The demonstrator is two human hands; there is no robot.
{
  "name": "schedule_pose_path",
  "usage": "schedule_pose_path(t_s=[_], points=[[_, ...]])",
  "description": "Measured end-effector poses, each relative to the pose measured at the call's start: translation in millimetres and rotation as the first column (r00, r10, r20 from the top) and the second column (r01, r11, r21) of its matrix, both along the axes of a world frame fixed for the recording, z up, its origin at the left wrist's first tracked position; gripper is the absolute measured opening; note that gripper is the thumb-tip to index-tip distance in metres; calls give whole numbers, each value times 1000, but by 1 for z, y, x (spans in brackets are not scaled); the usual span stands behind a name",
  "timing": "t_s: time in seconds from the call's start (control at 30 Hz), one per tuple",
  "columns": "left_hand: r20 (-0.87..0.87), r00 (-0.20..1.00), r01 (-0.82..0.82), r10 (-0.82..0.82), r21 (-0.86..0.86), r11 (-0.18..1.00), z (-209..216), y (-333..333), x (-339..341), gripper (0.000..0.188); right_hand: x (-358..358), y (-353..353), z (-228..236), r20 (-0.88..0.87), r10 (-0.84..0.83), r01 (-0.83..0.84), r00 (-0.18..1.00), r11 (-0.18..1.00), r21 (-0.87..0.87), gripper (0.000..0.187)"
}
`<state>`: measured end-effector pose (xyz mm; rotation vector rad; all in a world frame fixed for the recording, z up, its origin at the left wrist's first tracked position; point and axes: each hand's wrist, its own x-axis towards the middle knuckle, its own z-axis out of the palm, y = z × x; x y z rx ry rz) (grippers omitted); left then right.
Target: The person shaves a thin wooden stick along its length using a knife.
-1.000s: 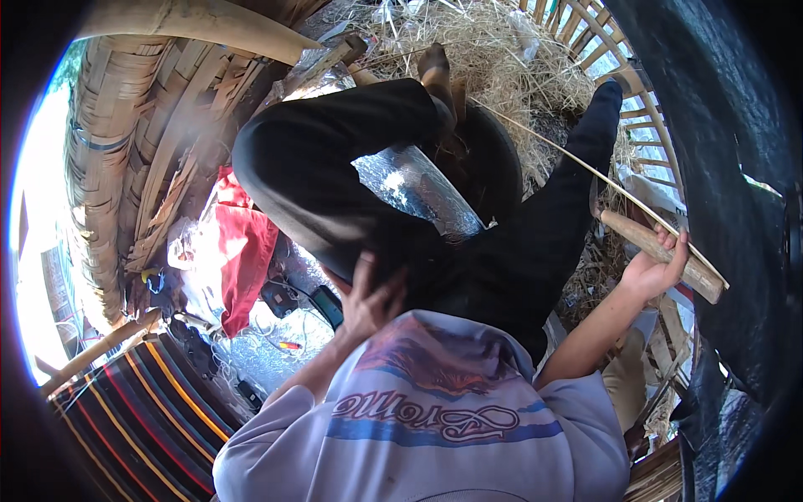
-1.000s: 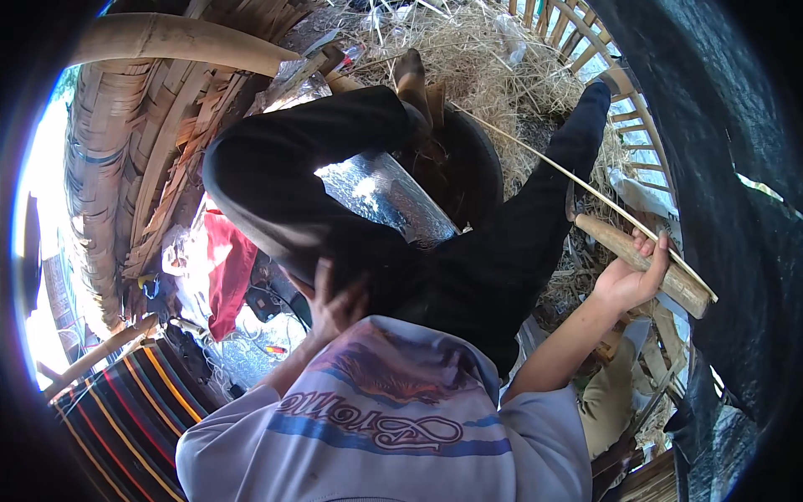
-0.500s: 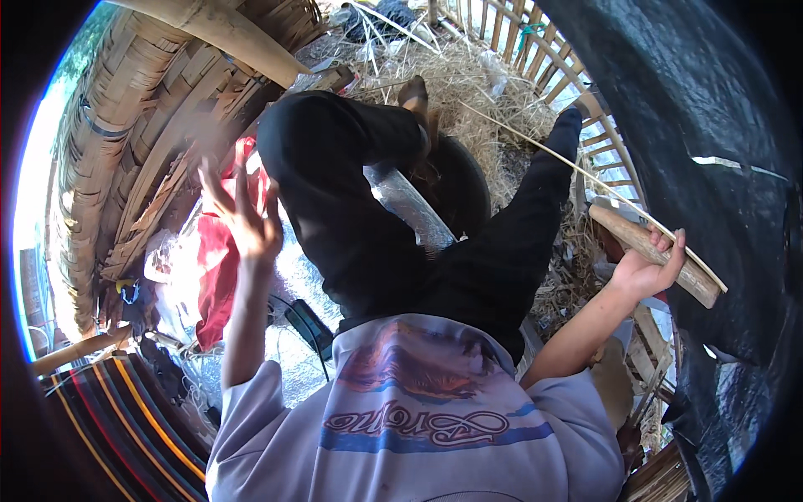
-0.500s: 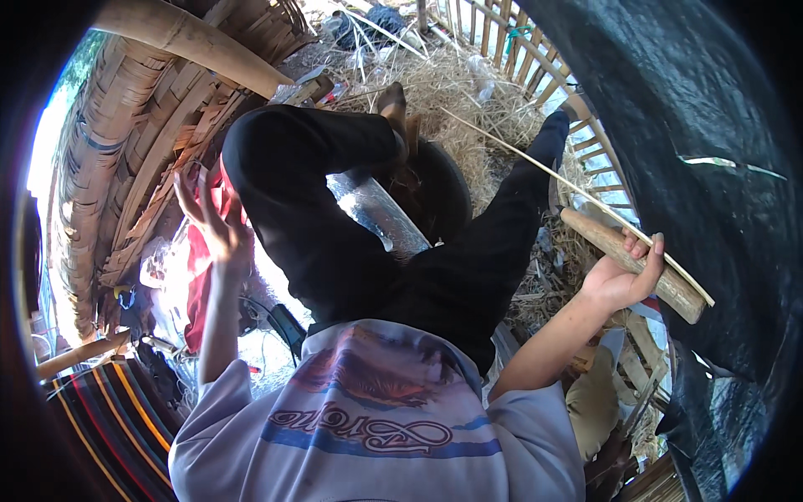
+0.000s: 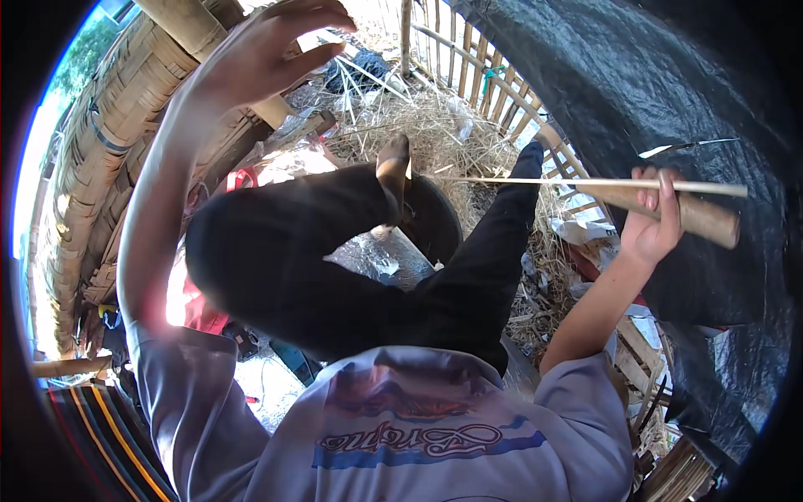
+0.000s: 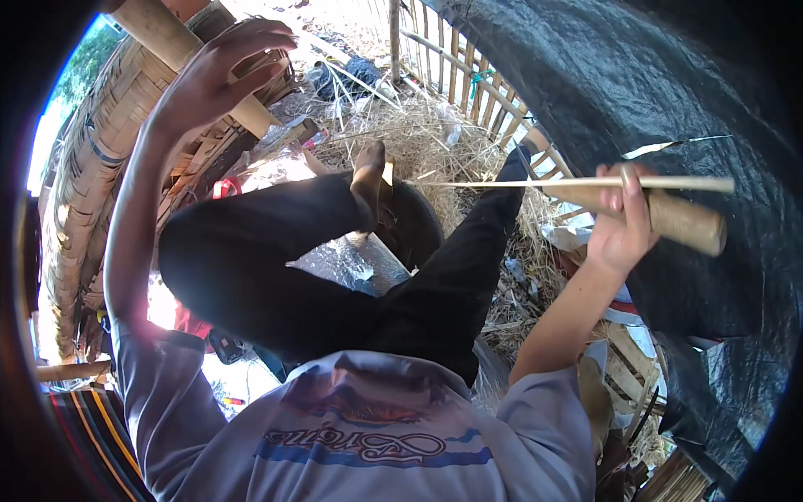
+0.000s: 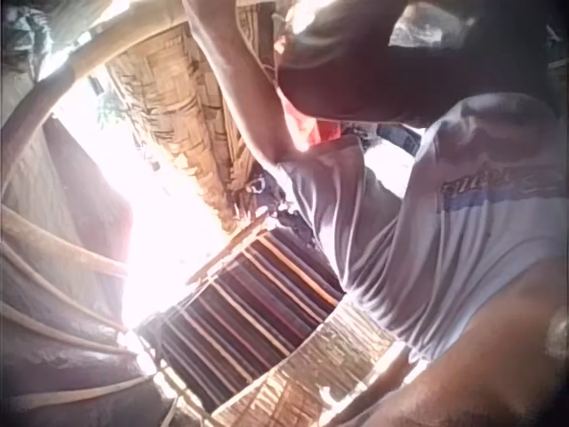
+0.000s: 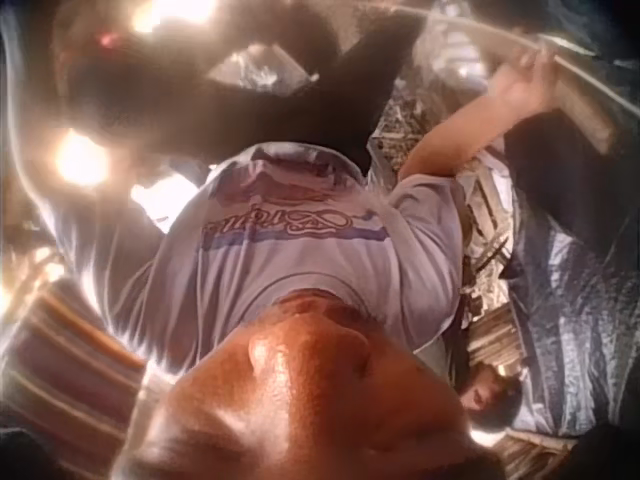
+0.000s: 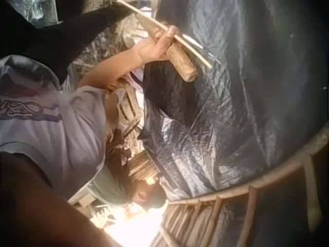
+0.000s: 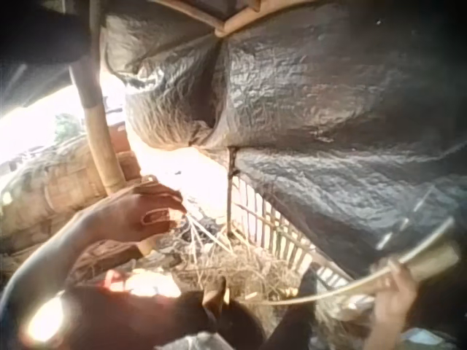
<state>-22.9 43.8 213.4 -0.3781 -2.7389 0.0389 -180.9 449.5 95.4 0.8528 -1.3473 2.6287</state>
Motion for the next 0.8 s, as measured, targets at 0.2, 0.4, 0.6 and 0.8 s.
schedule_pose_path(t_s=[0.2, 0.4, 0.6, 0.8], points=[[315, 947, 51, -63, 48, 998, -8, 32, -54, 37, -52, -92, 54, -141, 315, -281, 939, 935, 217, 19], [390, 908, 18, -155, 333, 943, -21, 25, -72, 47, -70, -183, 75, -155, 544, -452, 824, 798, 400, 24], [332, 902, 7, -277, 630, 777, -47, 0, -92, 43, -77, -254, 68, -28, 608, -543, 793, 728, 419, 21], [127, 980, 2, -154, 763, 646, -73, -44, -132, 24, -91, -307, 71, 21, 525, -461, 851, 726, 511, 27]])
